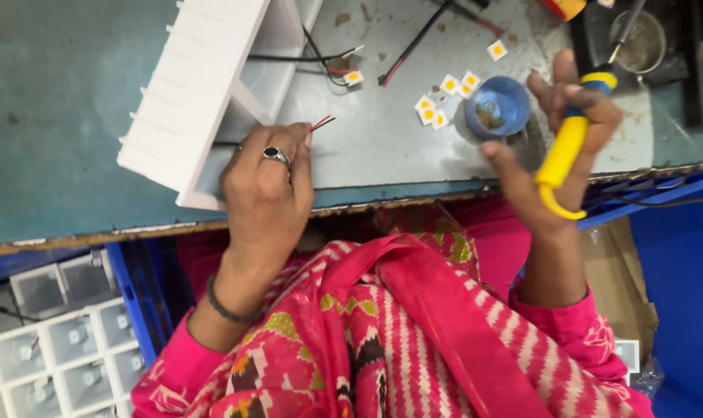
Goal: The person solders small LED chips onto the ends of black wire pairs at a workbench. They strip and position wire ends, dip them in flux from a small blue container, hold an LED chip in one hand, and touch a soldering iron to the joint, repeating the cycle for multiple chips and setting finished ones on the bench.
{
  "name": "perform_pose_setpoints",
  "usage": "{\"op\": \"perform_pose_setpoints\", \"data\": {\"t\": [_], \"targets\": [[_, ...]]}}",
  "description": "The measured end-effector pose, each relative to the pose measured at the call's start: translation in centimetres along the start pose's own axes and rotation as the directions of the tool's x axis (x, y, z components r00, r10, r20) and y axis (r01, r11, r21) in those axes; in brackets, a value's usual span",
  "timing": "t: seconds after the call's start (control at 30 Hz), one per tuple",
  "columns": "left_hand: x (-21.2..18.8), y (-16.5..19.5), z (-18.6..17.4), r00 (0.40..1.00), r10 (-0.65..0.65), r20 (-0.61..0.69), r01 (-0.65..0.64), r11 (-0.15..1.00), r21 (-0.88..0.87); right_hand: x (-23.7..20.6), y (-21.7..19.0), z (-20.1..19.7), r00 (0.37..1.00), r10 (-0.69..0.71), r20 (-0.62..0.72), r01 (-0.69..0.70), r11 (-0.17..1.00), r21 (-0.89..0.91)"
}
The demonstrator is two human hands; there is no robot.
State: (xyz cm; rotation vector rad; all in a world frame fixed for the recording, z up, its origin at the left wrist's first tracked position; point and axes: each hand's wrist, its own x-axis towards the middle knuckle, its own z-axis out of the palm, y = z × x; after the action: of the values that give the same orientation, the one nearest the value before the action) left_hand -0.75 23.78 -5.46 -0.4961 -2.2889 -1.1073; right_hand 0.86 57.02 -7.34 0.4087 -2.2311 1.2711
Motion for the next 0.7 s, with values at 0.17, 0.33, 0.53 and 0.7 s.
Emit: {"op": "perform_pose_setpoints", "data": {"t": [0.17, 0.33, 0.53, 0.7], "targets": [[0.0, 1.1, 1.0, 0.999, -0.030, -0.030, 0.029, 0.999, -0.020, 1.1, -1.2, 0.6, 0.998, -0.037, 0.057, 0.048, 0.979, -0.198], [-0.1, 1.8, 0.5, 0.998, -0.066, 0.013, 0.067, 0.994, -0.090, 1.3, -1.8, 1.5, 0.999, -0.028, 0.038, 0.032, 0.995, -0.094], [0.0, 2.4, 0.2, 0.994, -0.109, 0.016, 0.110, 0.980, -0.165, 0.7, -3.7, 5.6, 0.994, -0.088, 0.069, 0.095, 0.990, -0.105], [0.0, 2.8, 0.2, 0.976, -0.215, 0.037, 0.218, 0.957, -0.192, 1.4, -6.0, 8.2, 0.991, -0.078, 0.106, 0.086, 0.994, -0.073]]}}
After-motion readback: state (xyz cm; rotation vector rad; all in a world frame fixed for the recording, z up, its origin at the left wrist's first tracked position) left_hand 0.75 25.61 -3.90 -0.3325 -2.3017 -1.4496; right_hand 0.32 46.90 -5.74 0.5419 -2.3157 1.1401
